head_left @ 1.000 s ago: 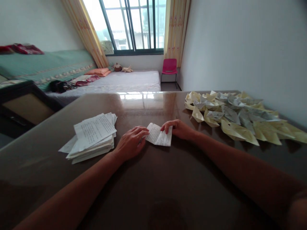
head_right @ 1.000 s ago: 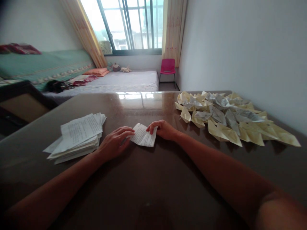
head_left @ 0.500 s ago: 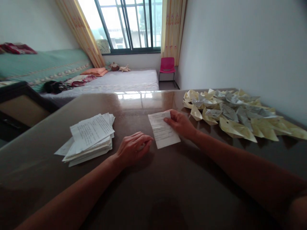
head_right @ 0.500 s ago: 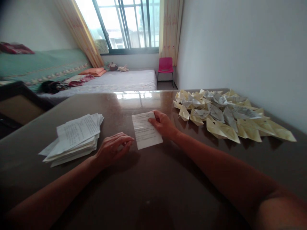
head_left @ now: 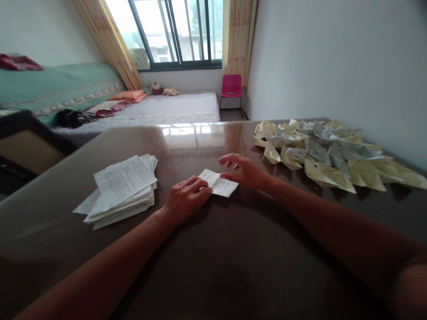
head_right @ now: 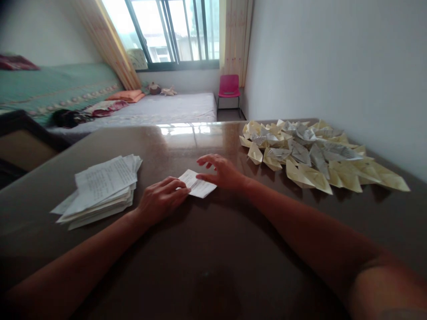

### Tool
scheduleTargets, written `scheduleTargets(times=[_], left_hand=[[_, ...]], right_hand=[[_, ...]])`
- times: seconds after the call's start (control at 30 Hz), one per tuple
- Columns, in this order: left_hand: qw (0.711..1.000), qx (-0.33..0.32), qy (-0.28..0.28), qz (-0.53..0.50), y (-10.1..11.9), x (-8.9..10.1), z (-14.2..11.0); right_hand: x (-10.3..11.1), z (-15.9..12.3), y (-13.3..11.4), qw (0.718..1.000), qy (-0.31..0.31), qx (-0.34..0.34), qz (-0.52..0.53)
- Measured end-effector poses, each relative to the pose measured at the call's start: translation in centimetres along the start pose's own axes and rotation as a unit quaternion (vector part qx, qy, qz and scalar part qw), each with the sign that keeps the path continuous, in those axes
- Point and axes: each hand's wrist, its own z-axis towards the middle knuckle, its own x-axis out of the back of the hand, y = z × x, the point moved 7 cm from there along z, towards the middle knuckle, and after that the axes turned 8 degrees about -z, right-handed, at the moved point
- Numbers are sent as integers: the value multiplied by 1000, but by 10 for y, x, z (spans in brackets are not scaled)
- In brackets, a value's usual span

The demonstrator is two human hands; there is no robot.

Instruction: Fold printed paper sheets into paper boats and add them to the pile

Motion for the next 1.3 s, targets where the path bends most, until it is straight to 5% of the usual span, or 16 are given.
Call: scheduleTargets(times=[0.07, 0.17, 0.27, 0.5, 0.63, 0.87, 1.3], left_hand=[[1000, 29, 1, -1, -4, -1, 0], [999, 47, -2, -6, -4, -4, 0], [999, 30, -30, -30, 3, -8, 0], [991, -17, -87, -103, 9, -2, -6], [989, -25, -110, -97, 8, 1, -7], [986, -30, -133, -98, 11, 1, -5], [986, -17, -134, -93, 12, 2, -4]], right_hand=[[-6, -6, -21, 990, -97, 95, -26], [-11, -14, -33, 968, -146, 166, -118], [-18, -18, -30, 955, -182, 187, -139], [-17, -18, -17, 952, -259, 164, -14], [-20, -14, -9, 965, -244, 92, -15], [-25, -12, 9, 969, -170, -20, -180], [-26, -14, 3, 942, -146, -58, -296]])
